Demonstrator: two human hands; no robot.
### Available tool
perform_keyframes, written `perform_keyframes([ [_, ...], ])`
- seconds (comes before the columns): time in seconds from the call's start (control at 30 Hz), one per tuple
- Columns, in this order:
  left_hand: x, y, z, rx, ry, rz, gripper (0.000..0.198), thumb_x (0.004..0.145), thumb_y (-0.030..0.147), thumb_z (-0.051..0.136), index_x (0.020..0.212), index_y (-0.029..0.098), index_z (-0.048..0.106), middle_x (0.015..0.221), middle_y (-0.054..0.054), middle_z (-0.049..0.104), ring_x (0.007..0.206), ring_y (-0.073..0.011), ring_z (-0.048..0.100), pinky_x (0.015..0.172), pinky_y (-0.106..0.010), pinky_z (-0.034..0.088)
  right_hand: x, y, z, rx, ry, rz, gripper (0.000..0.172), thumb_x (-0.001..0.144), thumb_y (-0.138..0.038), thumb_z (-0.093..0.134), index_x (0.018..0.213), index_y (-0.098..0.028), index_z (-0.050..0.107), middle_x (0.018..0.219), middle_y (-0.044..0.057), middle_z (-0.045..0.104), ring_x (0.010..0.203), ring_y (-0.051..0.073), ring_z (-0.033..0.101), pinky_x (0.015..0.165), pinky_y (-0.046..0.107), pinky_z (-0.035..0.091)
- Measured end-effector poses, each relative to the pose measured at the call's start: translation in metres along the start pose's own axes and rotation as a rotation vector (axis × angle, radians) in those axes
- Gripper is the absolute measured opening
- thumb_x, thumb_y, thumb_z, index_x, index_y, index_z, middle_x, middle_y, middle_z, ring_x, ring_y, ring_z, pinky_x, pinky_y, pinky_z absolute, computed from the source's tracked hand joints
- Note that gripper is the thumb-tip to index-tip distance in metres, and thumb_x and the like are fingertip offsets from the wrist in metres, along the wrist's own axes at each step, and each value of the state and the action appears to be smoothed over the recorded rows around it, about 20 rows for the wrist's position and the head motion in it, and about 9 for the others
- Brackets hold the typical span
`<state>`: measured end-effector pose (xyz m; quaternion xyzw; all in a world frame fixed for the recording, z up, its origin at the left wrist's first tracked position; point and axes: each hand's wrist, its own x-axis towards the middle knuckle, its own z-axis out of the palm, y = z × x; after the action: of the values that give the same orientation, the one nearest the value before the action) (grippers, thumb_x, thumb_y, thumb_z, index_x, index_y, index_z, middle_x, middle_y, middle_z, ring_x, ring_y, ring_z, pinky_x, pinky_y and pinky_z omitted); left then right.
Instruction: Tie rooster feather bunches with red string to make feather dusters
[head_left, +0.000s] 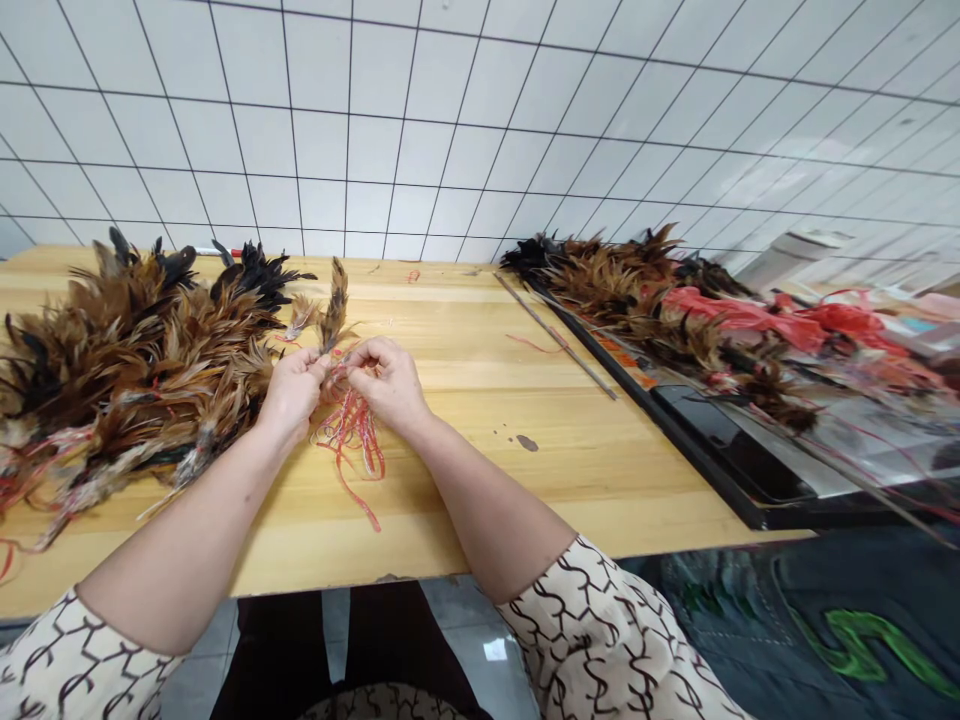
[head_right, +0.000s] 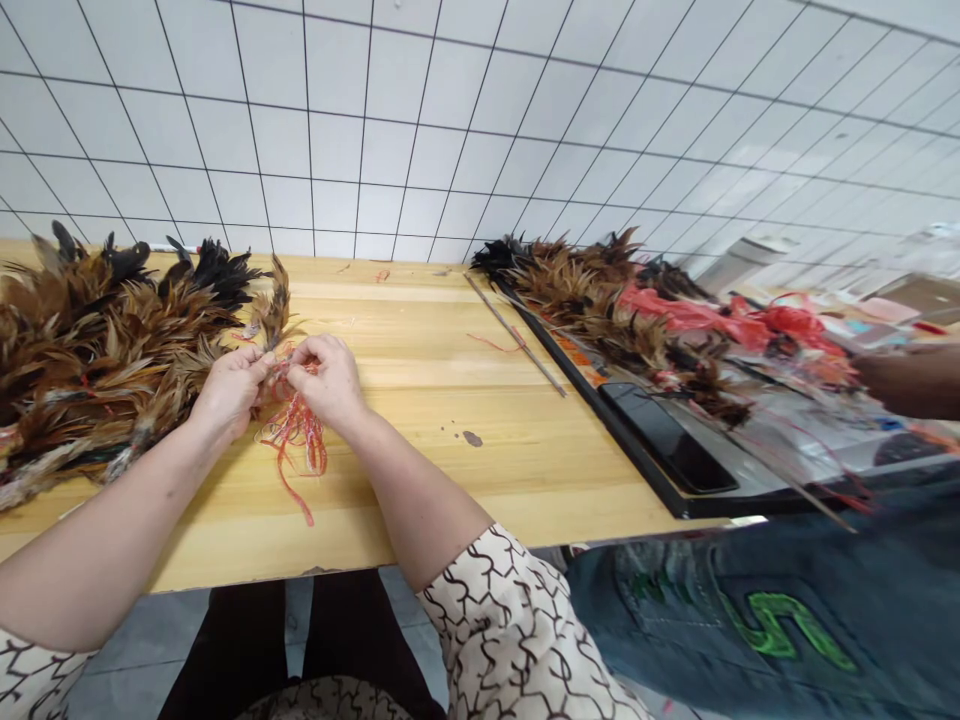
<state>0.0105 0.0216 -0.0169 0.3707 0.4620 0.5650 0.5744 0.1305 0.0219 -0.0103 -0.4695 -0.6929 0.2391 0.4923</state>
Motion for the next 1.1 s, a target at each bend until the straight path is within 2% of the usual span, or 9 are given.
perform_keyframes([
  [0.27,0.0,0.001,0.001,0.0,0.02,-0.006,0.027,0.063,0.028,0.074,0.055,0.018,0.05,0.039,0.006,0.043,0.03,-0.0035,0.029,0.031,-0.017,0.018,0.003,0.0,0.002,0.19,-0.018,0.146,0.007,0.06,-0.018,0.052,0.054,-0.02,0.048,0.056,-0.004,0.048,0.056,0.011,0.044,0.059,0.026,0.039],
  [0.47,-0.003,0.007,0.004,-0.013,0.016,-0.019,0.022,0.065,0.022,0.071,0.057,0.016,0.05,0.039,0.007,0.044,0.031,-0.0031,0.03,0.032,-0.016,0.018,0.004,-0.002,-0.001,0.207,0.003,0.154,0.006,0.058,-0.018,0.051,0.053,-0.02,0.048,0.054,-0.005,0.047,0.054,0.009,0.041,0.057,0.024,0.037],
  [0.6,-0.007,0.011,0.006,0.03,0.059,-0.034,0.022,0.067,0.019,0.068,0.055,0.016,0.049,0.037,0.007,0.044,0.03,-0.0029,0.03,0.032,-0.015,0.02,0.005,-0.004,-0.004,0.258,0.021,0.206,0.006,0.056,-0.017,0.051,0.052,-0.02,0.048,0.051,-0.007,0.044,0.051,0.008,0.037,0.054,0.023,0.034],
  [0.7,-0.008,0.013,0.007,0.03,0.049,-0.032,0.023,0.066,0.02,0.068,0.055,0.016,0.049,0.037,0.007,0.044,0.031,-0.0031,0.032,0.033,-0.015,0.021,0.006,-0.005,-0.005,0.309,0.022,0.25,0.005,0.055,-0.017,0.051,0.051,-0.019,0.048,0.049,-0.007,0.045,0.049,0.007,0.035,0.052,0.023,0.032],
  [0.87,-0.01,0.015,0.008,0.031,0.035,-0.022,0.022,0.067,0.018,0.068,0.054,0.016,0.05,0.036,0.007,0.045,0.031,-0.0031,0.03,0.033,-0.015,0.02,0.007,-0.003,-0.006,0.416,0.104,0.299,0.005,0.054,-0.02,0.054,0.051,-0.019,0.05,0.05,-0.007,0.046,0.05,0.007,0.036,0.052,0.023,0.031],
  [1.1,-0.008,0.017,0.007,0.074,0.082,-0.006,0.023,0.068,0.012,0.064,0.052,0.016,0.049,0.039,0.006,0.045,0.035,-0.0037,0.031,0.036,-0.016,0.023,0.015,0.0,-0.016,0.499,0.26,0.363,0.006,0.052,-0.022,0.054,0.051,-0.019,0.049,0.052,-0.006,0.046,0.055,0.008,0.038,0.058,0.023,0.035],
])
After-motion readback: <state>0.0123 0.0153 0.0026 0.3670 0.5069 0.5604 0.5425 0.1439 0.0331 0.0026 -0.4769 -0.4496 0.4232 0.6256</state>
